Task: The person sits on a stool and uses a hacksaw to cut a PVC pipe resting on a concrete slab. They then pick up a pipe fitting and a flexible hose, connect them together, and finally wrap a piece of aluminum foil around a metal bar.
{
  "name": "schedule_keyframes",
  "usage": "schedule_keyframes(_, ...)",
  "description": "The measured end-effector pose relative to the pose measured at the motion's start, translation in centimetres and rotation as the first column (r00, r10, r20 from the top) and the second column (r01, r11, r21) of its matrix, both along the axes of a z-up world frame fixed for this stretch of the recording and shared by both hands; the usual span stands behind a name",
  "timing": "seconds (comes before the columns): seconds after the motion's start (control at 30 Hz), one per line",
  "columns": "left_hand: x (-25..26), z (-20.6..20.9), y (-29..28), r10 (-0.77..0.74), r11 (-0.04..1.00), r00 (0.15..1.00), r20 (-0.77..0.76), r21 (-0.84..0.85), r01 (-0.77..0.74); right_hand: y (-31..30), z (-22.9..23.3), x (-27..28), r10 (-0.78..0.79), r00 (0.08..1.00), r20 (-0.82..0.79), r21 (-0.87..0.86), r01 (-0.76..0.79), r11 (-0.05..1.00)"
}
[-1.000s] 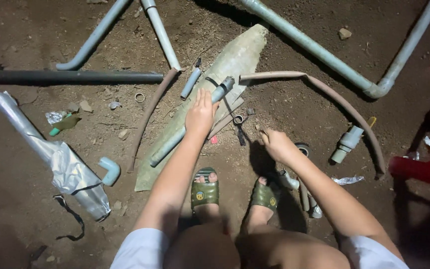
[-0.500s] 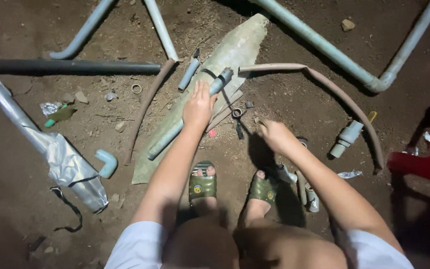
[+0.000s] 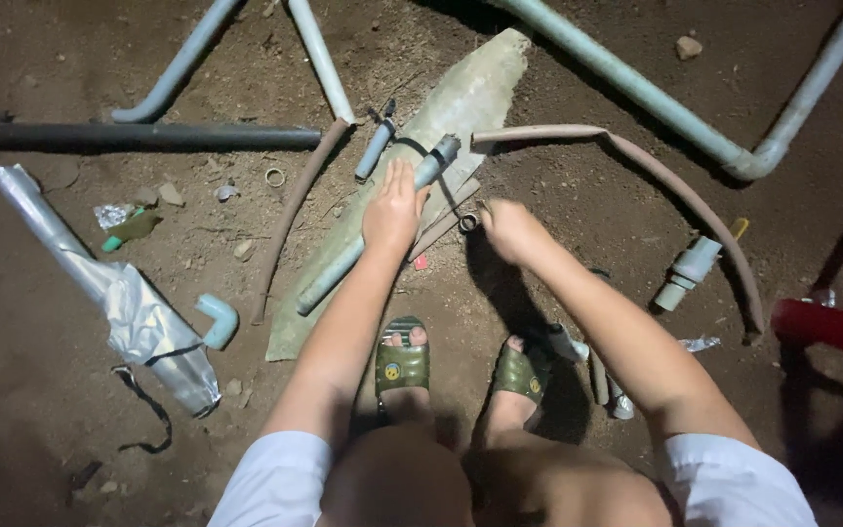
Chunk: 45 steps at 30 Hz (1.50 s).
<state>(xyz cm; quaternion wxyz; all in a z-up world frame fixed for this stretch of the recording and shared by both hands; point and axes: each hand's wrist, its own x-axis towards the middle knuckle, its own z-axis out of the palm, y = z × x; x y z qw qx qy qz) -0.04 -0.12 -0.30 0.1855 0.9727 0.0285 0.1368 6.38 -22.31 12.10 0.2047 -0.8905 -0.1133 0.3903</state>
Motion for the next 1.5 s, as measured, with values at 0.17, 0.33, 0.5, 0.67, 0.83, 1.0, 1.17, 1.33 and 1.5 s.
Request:
schedule_keyframes(0.17, 0.0, 1.1, -0.2, -0.003, 1.000, 1.000, -0.007, -0.002, 0.003, -7.5, 1.3, -5.7, -0.085, 0.991, -0.100, -0.106, 0.074, 0.992)
schedule_keyframes(0.33, 0.4, 0.2, 0.4, 0.011, 1.000, 1.000, -0.020, 0.025, -0.010, -4.6, 0.3, -2.6, -0.062, 0.992, -0.112, -0.091, 0.052, 0.995)
schedule_keyframes(0.5, -0.2, -0.9, 0.0, 0.012, 0.999, 0.999, -0.033, 0.046, -0.011, 1.7, -7.1, 2.7, 0.018, 1.000, 0.019, -0.003, -0.018, 1.000)
schedule_keyframes(0.67, 0.2, 0.6, 0.1, 0.001, 0.999, 1.000, -0.020, 0.055, 0.000, -4.6, -2.9, -2.0, -0.042, 0.996, -0.073, -0.083, 0.036, 0.996)
schedule_keyframes(0.83, -0.1, -0.5, 0.1, 0.020, 0.997, 1.000, -0.019, 0.071, -0.018, -8.8, 2.6, -5.7, -0.065, 0.984, -0.167, -0.160, 0.038, 0.986)
schedule_keyframes(1.0, 0.1, -0.7, 0.0, 0.021, 0.992, 1.000, 0.005, 0.120, -0.022, -3.7, -6.4, -1.0, -0.008, 0.998, -0.067, -0.066, 0.004, 0.998)
schedule_keyframes(1.17, 0.1, -1.7, 0.0, 0.020, 0.991, 1.000, 0.021, 0.130, -0.022, 0.6, -2.5, 1.4, 0.002, 1.000, -0.018, 0.009, -0.002, 1.000)
schedule_keyframes(1.33, -0.2, -0.9, -0.6, 0.030, 0.995, 1.000, -0.008, 0.096, -0.029, -6.6, 4.4, -4.3, -0.039, 0.992, -0.123, -0.079, 0.029, 0.996)
schedule_keyframes(1.5, 0.3, -0.9, -0.2, 0.027, 0.992, 1.000, 0.015, 0.122, -0.029, -8.4, 3.8, -4.7, -0.014, 0.990, -0.137, -0.125, -0.004, 0.992)
